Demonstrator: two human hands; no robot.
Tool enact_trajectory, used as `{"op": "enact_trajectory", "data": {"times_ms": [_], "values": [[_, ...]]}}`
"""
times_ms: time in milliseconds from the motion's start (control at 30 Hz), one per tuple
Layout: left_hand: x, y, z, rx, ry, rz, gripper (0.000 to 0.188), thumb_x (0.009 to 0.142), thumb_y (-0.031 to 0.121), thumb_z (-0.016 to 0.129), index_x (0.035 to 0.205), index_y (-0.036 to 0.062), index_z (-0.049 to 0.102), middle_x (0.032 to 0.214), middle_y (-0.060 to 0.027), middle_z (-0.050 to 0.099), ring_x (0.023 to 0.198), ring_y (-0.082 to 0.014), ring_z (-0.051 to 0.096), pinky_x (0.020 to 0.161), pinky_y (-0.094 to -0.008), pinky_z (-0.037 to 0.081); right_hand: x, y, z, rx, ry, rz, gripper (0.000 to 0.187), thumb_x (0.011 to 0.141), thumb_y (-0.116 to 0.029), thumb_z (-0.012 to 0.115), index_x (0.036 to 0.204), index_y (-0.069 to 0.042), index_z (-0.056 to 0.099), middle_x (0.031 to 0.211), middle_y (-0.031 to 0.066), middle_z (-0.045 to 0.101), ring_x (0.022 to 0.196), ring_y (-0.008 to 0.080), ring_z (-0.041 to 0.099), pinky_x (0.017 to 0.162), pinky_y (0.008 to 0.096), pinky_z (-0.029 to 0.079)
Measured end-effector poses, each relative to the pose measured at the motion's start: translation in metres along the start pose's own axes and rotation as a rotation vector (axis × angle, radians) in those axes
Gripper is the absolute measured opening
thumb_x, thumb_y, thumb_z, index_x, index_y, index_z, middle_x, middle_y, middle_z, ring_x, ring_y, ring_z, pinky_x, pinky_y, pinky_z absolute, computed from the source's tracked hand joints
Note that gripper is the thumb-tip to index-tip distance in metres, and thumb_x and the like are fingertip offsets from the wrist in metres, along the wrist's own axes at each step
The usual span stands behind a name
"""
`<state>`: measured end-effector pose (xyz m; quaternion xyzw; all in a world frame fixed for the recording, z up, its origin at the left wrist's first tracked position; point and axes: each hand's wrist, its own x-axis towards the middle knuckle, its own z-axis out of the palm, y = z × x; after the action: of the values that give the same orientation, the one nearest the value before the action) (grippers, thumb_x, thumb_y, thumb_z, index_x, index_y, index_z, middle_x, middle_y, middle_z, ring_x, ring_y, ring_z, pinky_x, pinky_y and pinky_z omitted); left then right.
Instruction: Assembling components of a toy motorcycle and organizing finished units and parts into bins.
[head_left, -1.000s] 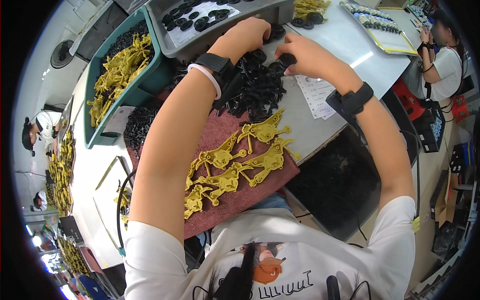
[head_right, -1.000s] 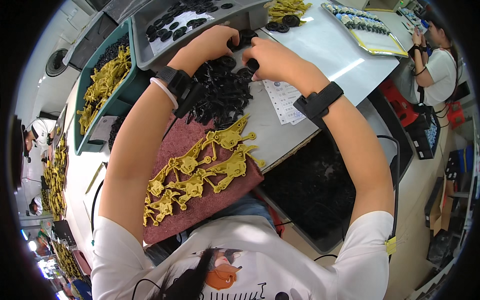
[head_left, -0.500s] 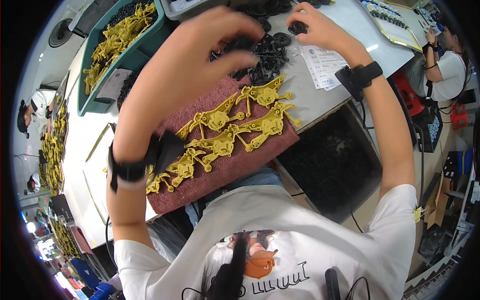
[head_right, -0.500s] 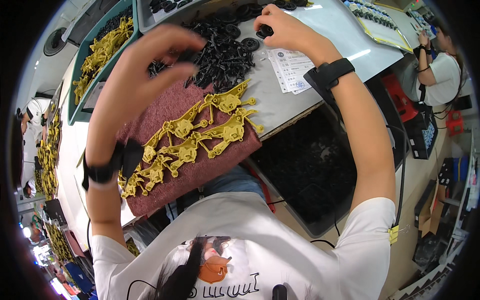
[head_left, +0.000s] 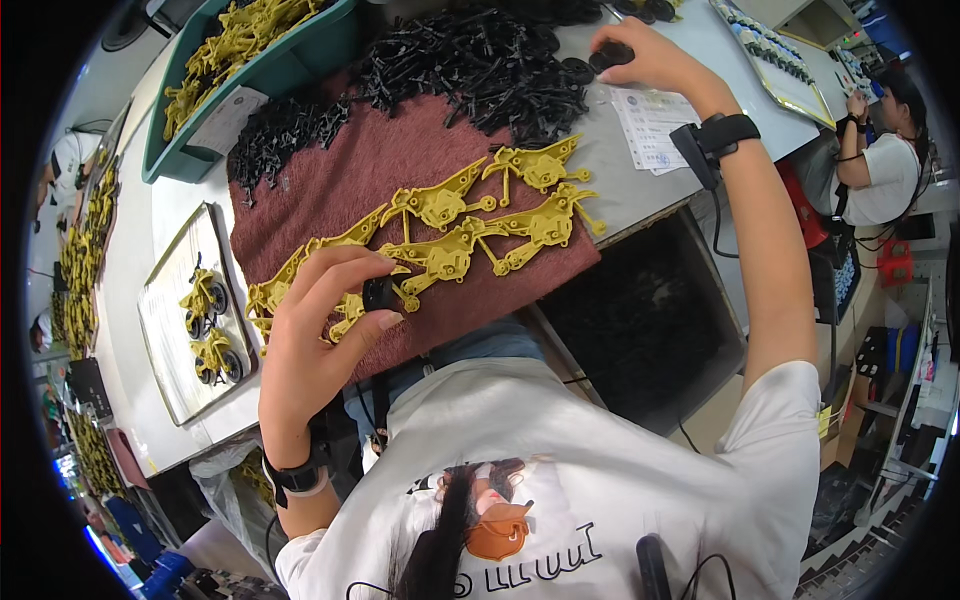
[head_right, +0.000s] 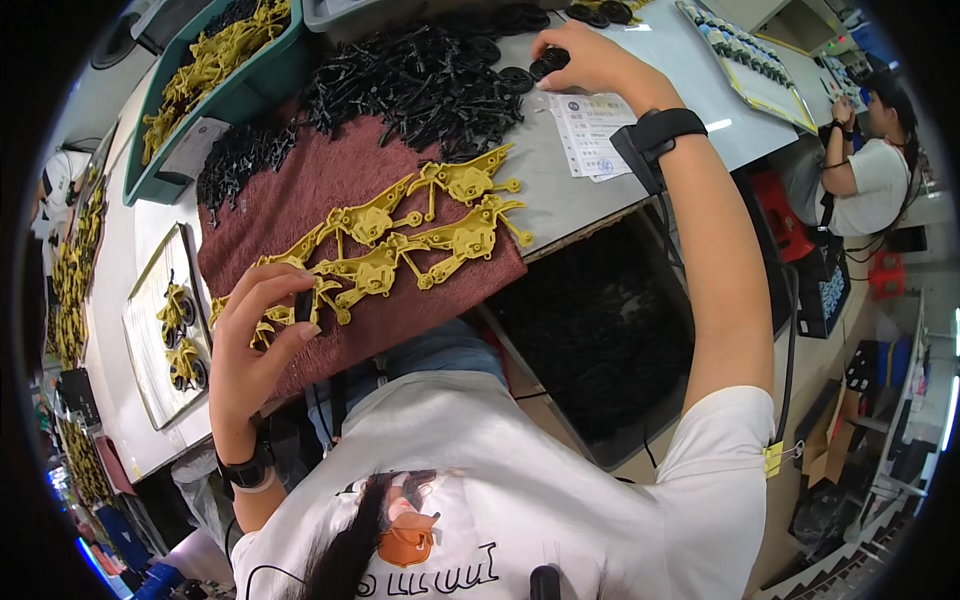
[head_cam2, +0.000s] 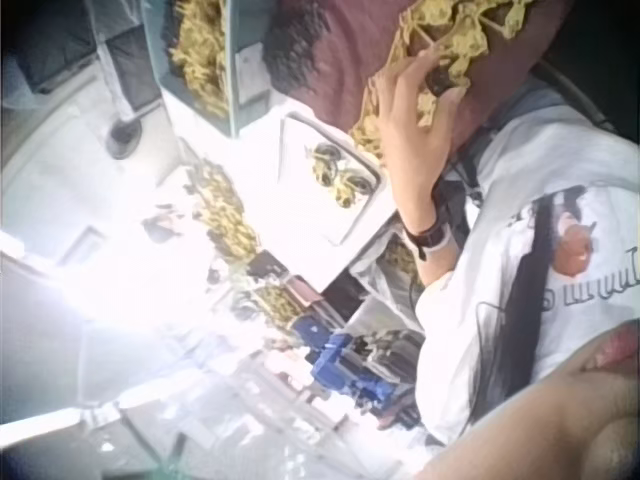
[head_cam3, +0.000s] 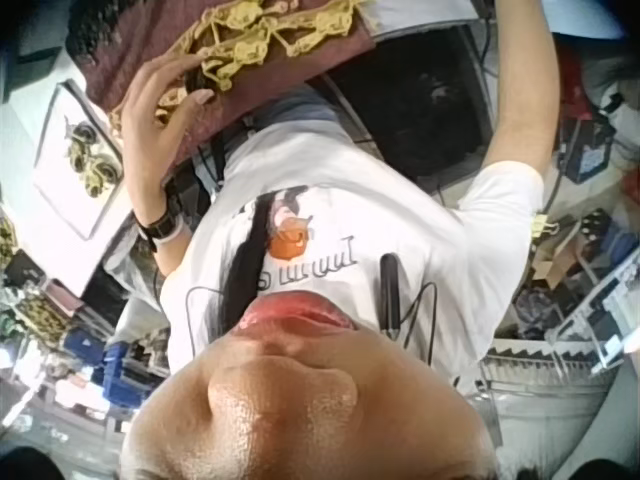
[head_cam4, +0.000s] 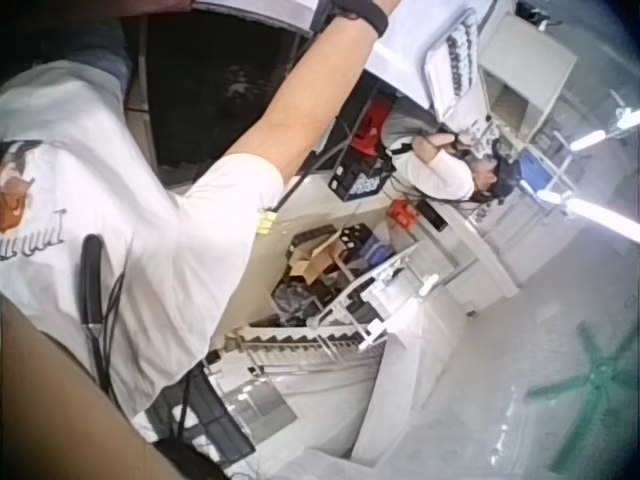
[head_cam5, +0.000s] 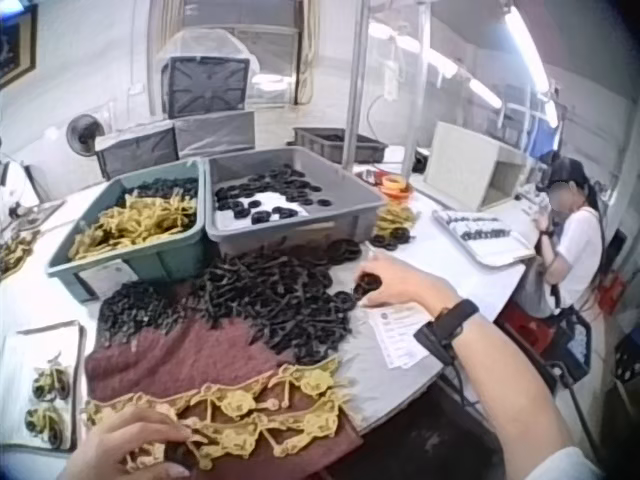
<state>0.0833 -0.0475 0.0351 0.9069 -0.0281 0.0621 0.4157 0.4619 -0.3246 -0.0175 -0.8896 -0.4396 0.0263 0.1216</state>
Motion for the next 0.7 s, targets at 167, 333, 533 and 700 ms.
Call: {"op": "enact_trajectory", "data": {"times_ms": [167,333,533,700], "values": [[-0.010,-0.003,0.001,-0.028,0.037,-0.047,0.036,0.071,0.002,0.070,0.106,-0.0010,0.062,0.111,-0.0122,0.060,0.101,-0.0247,0.059,0.087,-0.0325,0.046,-0.005,0.008,-0.003,0.139,0.014,0.048,0.037,0.076,-0.018,0.073,0.111,-0.015,0.061,0.102,0.0056,0.053,0.095,0.0196,0.053,0.086,0.0317,0.044],[-0.026,-0.014,0.016,0.027,0.128,0.078,0.039,0.068,0.002,0.075,0.106,0.0036,0.064,0.109,-0.0120,0.060,0.100,-0.0283,0.060,0.085,-0.0349,0.048,-0.002,0.001,-0.011,0.169,-0.001,0.093,0.033,0.078,-0.016,0.071,0.110,-0.015,0.061,0.099,0.0020,0.055,0.080,0.0128,0.053,0.075,0.0268,0.046],[-0.020,-0.023,0.015,0.054,0.264,0.050,0.041,0.067,0.001,0.076,0.106,0.0012,0.063,0.110,-0.0137,0.059,0.101,-0.0287,0.059,0.085,-0.0352,0.048,-0.006,0.017,-0.036,0.293,0.022,0.077,0.026,0.081,-0.013,0.068,0.106,-0.010,0.063,0.097,0.0020,0.063,0.083,0.0117,0.057,0.074,0.0262,0.046],[-0.021,-0.030,0.031,0.167,0.377,0.207,0.044,0.065,0.000,0.077,0.107,0.0011,0.063,0.109,-0.0148,0.058,0.099,-0.0303,0.059,0.084,-0.0365,0.049,-0.001,0.031,-0.029,0.292,0.174,0.138,0.027,0.083,-0.015,0.068,0.110,-0.007,0.065,0.101,0.0017,0.066,0.092,0.0131,0.059,0.084,0.0267,0.045]]}}
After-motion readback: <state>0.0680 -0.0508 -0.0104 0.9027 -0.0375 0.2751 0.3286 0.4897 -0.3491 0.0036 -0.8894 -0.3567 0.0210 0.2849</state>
